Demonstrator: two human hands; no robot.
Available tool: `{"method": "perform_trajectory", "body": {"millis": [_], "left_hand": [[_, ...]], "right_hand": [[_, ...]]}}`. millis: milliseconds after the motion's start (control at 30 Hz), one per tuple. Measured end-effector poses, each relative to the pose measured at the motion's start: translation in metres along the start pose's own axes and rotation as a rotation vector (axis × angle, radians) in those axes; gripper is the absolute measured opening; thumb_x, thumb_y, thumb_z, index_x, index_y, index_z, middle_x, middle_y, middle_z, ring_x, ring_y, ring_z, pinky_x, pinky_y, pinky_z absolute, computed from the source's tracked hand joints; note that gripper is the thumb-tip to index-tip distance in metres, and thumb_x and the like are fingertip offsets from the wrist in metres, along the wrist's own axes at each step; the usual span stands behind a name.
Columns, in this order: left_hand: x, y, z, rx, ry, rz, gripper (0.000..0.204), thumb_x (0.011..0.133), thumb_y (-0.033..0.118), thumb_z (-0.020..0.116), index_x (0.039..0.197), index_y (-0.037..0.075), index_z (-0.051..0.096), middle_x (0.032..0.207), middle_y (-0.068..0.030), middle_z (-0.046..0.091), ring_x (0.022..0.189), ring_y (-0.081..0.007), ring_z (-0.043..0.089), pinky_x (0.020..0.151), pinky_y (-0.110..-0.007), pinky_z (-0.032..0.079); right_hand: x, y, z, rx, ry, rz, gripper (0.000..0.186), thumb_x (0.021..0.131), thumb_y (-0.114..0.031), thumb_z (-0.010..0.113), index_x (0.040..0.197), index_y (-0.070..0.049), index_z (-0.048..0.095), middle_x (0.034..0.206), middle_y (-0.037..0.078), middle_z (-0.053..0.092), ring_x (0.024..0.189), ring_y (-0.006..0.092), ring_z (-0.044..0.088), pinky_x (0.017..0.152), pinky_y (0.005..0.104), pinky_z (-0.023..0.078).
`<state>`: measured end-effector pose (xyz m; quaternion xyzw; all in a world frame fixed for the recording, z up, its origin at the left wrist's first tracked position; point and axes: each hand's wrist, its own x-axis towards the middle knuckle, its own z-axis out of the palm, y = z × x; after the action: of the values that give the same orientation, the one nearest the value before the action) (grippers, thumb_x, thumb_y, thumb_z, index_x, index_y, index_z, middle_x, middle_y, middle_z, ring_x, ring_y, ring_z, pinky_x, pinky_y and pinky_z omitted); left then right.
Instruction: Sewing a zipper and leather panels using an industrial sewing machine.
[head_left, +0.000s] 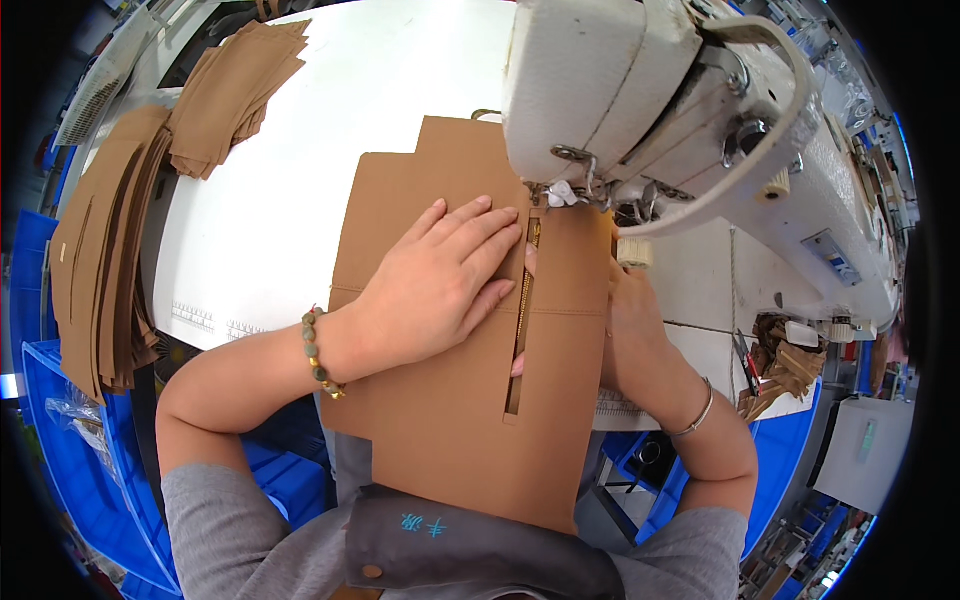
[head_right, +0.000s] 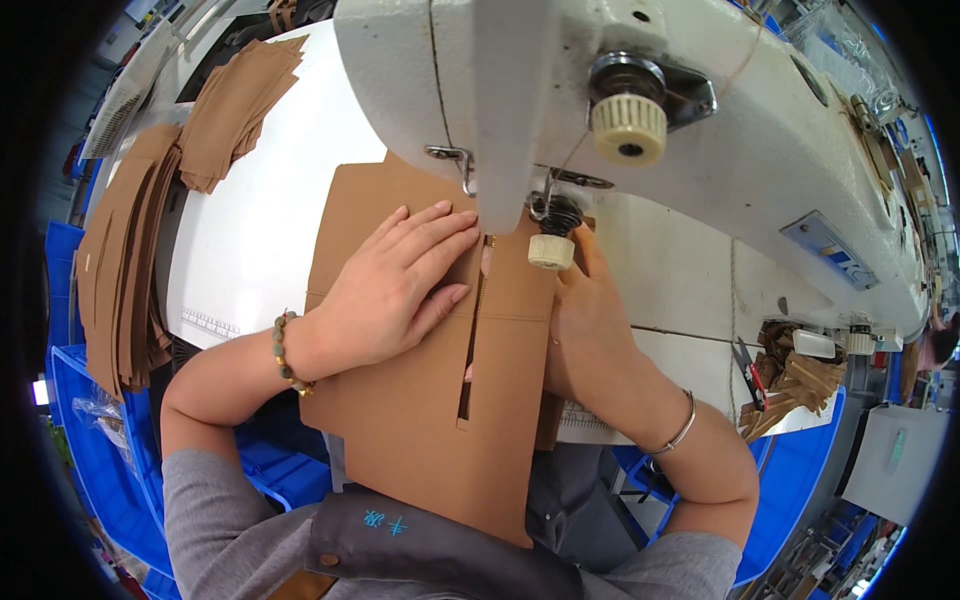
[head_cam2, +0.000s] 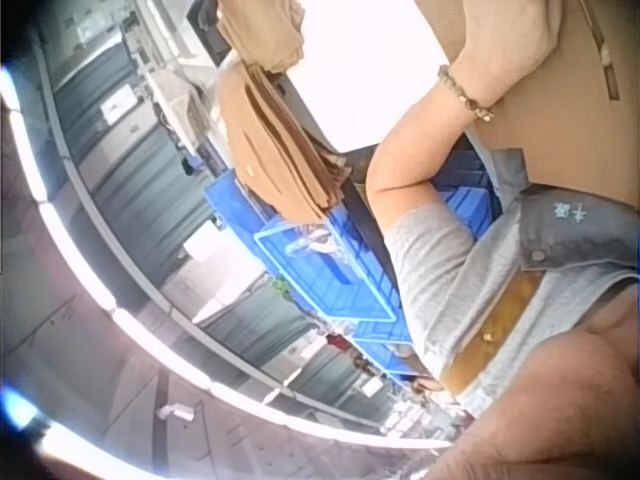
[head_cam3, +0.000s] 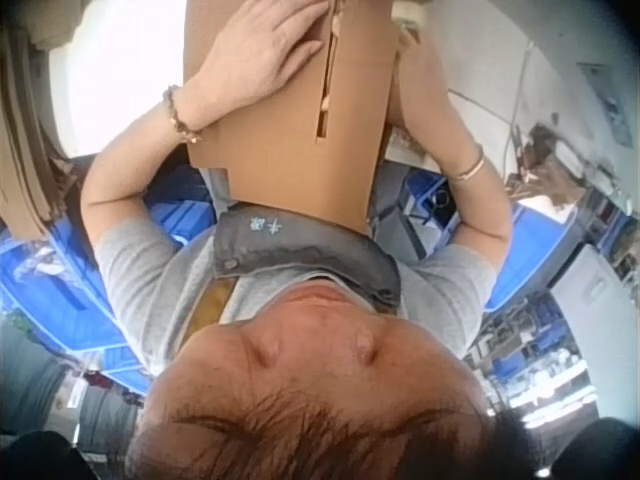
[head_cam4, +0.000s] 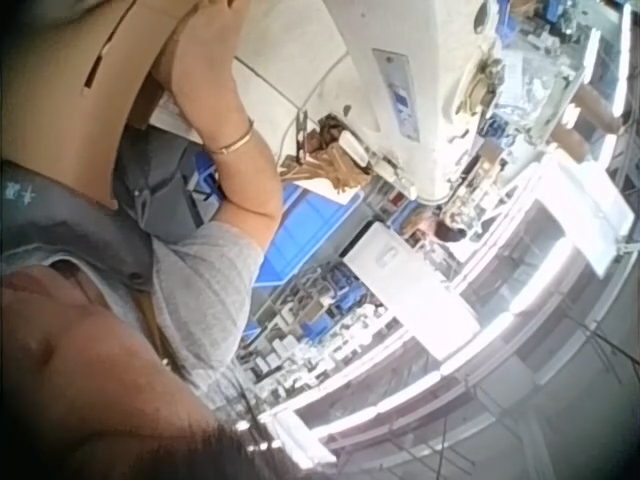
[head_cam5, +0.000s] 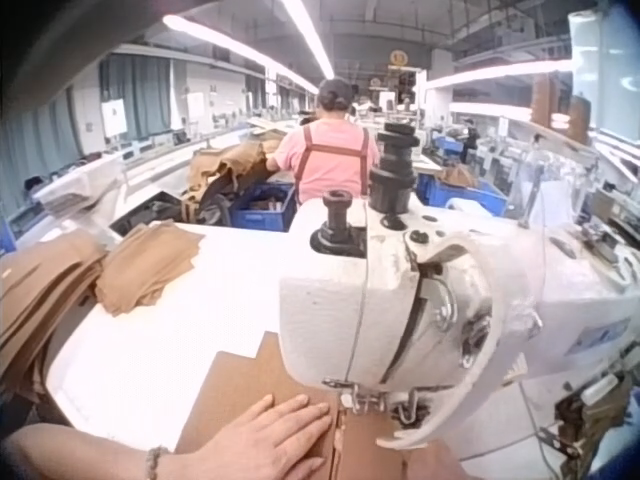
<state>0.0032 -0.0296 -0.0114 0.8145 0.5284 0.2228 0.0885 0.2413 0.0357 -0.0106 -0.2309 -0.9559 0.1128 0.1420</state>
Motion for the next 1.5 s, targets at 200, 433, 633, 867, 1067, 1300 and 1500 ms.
{"method": "perform_trajectory", "body": {"millis": [200, 433, 633, 867, 1067, 1300, 1500], "left_hand": [[-0.002, -0.002, 0.009, 0.056, 0.009, 0.012, 0.05, 0.1, 0.022, 0.065, 0.146, 0.003, 0.055, 0.151, -0.0138, 0.055, 0.145, -0.0357, 0.047, 0.12, -0.056, 0.037], [-0.004, -0.004, 0.009, 0.044, -0.017, 0.034, 0.049, 0.101, 0.017, 0.062, 0.147, 0.003, 0.055, 0.153, -0.0133, 0.054, 0.145, -0.0371, 0.047, 0.119, -0.059, 0.036], [-0.004, -0.007, 0.007, 0.055, -0.041, 0.062, 0.049, 0.099, 0.014, 0.062, 0.147, 0.004, 0.056, 0.156, -0.0119, 0.053, 0.145, -0.0369, 0.047, 0.118, -0.059, 0.037], [-0.001, -0.012, 0.006, 0.046, -0.051, 0.099, 0.05, 0.097, 0.011, 0.063, 0.146, 0.004, 0.057, 0.156, -0.0113, 0.053, 0.146, -0.0363, 0.046, 0.118, -0.059, 0.038], [-0.001, -0.012, 0.007, 0.041, -0.056, 0.096, 0.05, 0.096, 0.01, 0.063, 0.145, 0.004, 0.057, 0.156, -0.0111, 0.053, 0.146, -0.0357, 0.047, 0.118, -0.059, 0.038], [0.001, -0.012, 0.004, 0.09, -0.045, 0.121, 0.049, 0.096, 0.01, 0.063, 0.144, 0.004, 0.058, 0.153, -0.01, 0.056, 0.143, -0.0337, 0.049, 0.115, -0.057, 0.04], [0.007, -0.012, 0.002, 0.189, -0.032, 0.156, 0.043, 0.097, 0.012, 0.063, 0.139, 0.005, 0.061, 0.147, -0.0076, 0.06, 0.137, -0.0299, 0.054, 0.111, -0.051, 0.045]], "right_hand": [[0.001, -0.004, -0.002, 0.023, -0.021, 0.031, 0.094, 0.075, -0.071, 0.074, 0.14, -0.003, 0.063, 0.13, 0.016, 0.071, 0.124, 0.0318, 0.066, 0.115, 0.0652, 0.035], [0.002, -0.004, -0.001, -0.041, -0.02, 0.032, 0.096, 0.072, -0.071, 0.078, 0.139, -0.003, 0.064, 0.13, 0.016, 0.071, 0.123, 0.0317, 0.067, 0.113, 0.0661, 0.037], [-0.001, -0.001, 0.002, 0.008, 0.036, -0.002, 0.078, 0.08, -0.055, 0.077, 0.137, -0.004, 0.064, 0.126, 0.014, 0.072, 0.12, 0.0313, 0.067, 0.112, 0.0652, 0.038], [-0.003, 0.003, 0.006, 0.005, 0.066, -0.02, 0.058, 0.085, -0.031, 0.071, 0.138, -0.006, 0.064, 0.124, 0.011, 0.072, 0.116, 0.0295, 0.067, 0.114, 0.0653, 0.035], [-0.003, 0.003, 0.008, -0.013, 0.085, -0.052, 0.056, 0.086, -0.029, 0.071, 0.137, -0.007, 0.064, 0.124, 0.011, 0.072, 0.118, 0.0306, 0.067, 0.115, 0.0655, 0.034], [-0.004, 0.004, 0.008, 0.01, 0.072, -0.044, 0.058, 0.085, -0.03, 0.072, 0.137, -0.005, 0.063, 0.126, 0.015, 0.07, 0.121, 0.0332, 0.065, 0.116, 0.0656, 0.033], [-0.005, 0.003, 0.006, 0.026, 0.042, -0.018, 0.063, 0.085, -0.033, 0.072, 0.14, -0.005, 0.061, 0.13, 0.014, 0.069, 0.123, 0.0333, 0.064, 0.117, 0.0649, 0.033]]}}
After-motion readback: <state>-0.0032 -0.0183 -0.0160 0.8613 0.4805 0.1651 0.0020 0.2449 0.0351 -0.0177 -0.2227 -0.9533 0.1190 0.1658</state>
